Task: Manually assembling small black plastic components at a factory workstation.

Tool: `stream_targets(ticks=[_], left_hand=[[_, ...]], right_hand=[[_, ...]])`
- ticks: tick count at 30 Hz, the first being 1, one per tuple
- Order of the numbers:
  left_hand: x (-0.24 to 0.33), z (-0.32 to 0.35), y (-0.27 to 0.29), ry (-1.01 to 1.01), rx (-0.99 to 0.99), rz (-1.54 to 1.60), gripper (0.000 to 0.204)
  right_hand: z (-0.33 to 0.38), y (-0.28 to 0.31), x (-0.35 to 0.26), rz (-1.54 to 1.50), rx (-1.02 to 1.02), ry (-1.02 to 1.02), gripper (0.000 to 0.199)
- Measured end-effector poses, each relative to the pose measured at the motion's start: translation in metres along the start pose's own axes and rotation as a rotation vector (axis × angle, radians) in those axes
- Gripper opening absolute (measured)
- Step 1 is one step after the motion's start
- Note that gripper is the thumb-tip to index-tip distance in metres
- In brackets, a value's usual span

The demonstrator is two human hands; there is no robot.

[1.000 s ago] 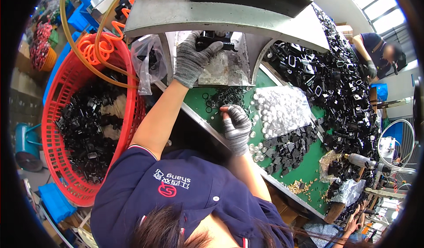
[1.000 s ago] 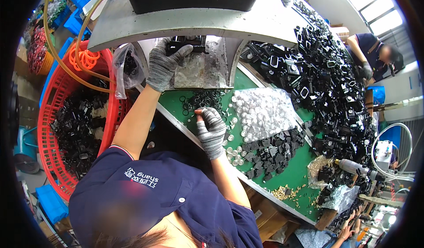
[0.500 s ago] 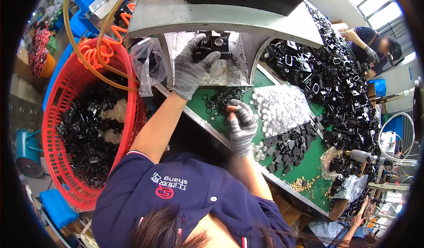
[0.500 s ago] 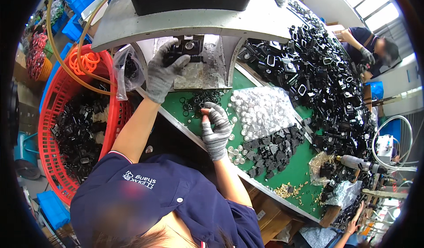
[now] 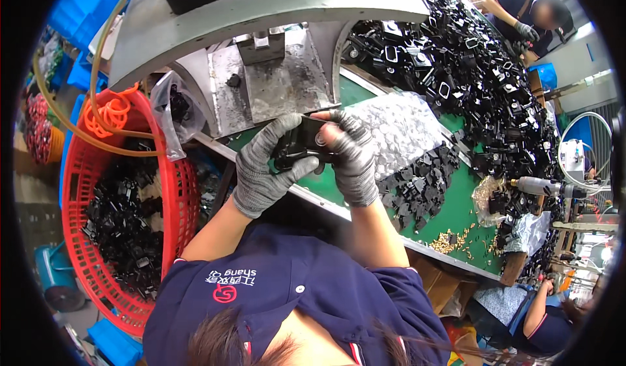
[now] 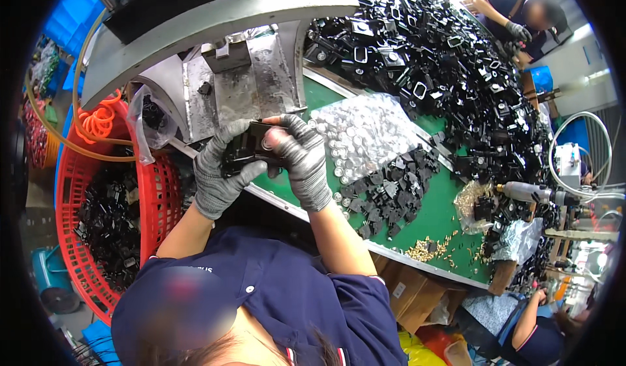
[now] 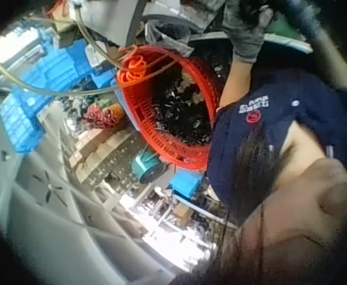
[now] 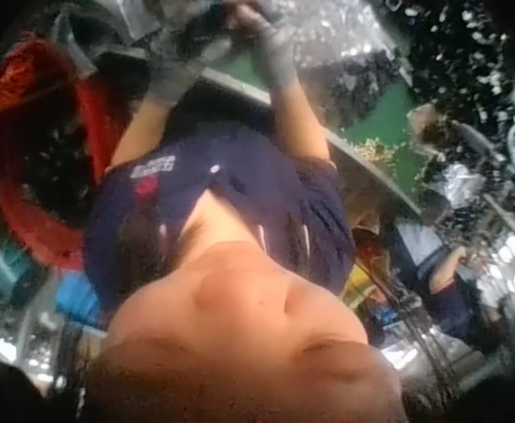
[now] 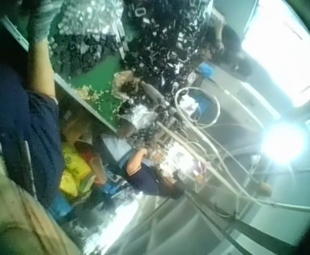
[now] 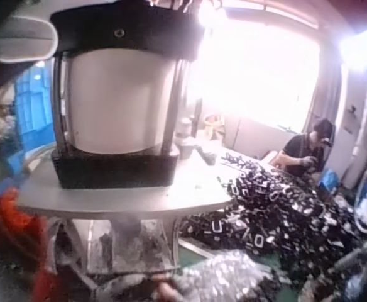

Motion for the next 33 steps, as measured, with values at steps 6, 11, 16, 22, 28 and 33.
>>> stream_targets(ticks=[6,11,16,22,28,33], left_hand=[[-0.002,0.002,-0.008,0.12,0.008,0.129,0.061],[-0.001,-0.002,-0.011,0.076,-0.046,-0.009,0.065],[0.004,0.002,-0.01,0.238,-0.124,0.094,0.068],[0.047,0.034,0.063,0.375,-0.019,-0.068,0.045],[0.041,0.085,0.18,0.448,0.211,-0.305,0.038],[-0.106,0.159,0.289,0.584,0.133,-0.538,0.048]], right_hand=[[0.002,0.012,0.003,-0.069,-0.009,-0.055,0.055],[0.006,0.014,-0.001,0.005,-0.019,-0.045,0.039],[-0.011,0.031,-0.004,-0.121,0.111,0.013,0.035],[-0.101,0.133,-0.084,-0.58,0.19,0.237,0.028],[-0.124,0.139,-0.077,-0.401,0.381,0.29,0.024],[-0.052,0.057,-0.025,0.473,-0.182,-0.087,0.028]])
Point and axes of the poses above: each hand's wrist, its own z-axis away from the middle knuckle, its own y-axis out of the back of the hand, x = y × z, the point moved 3 cm from there along -z, towards the middle knuckle, and after that the axes turned 3 degrees about -z, right-handed, at the moved point
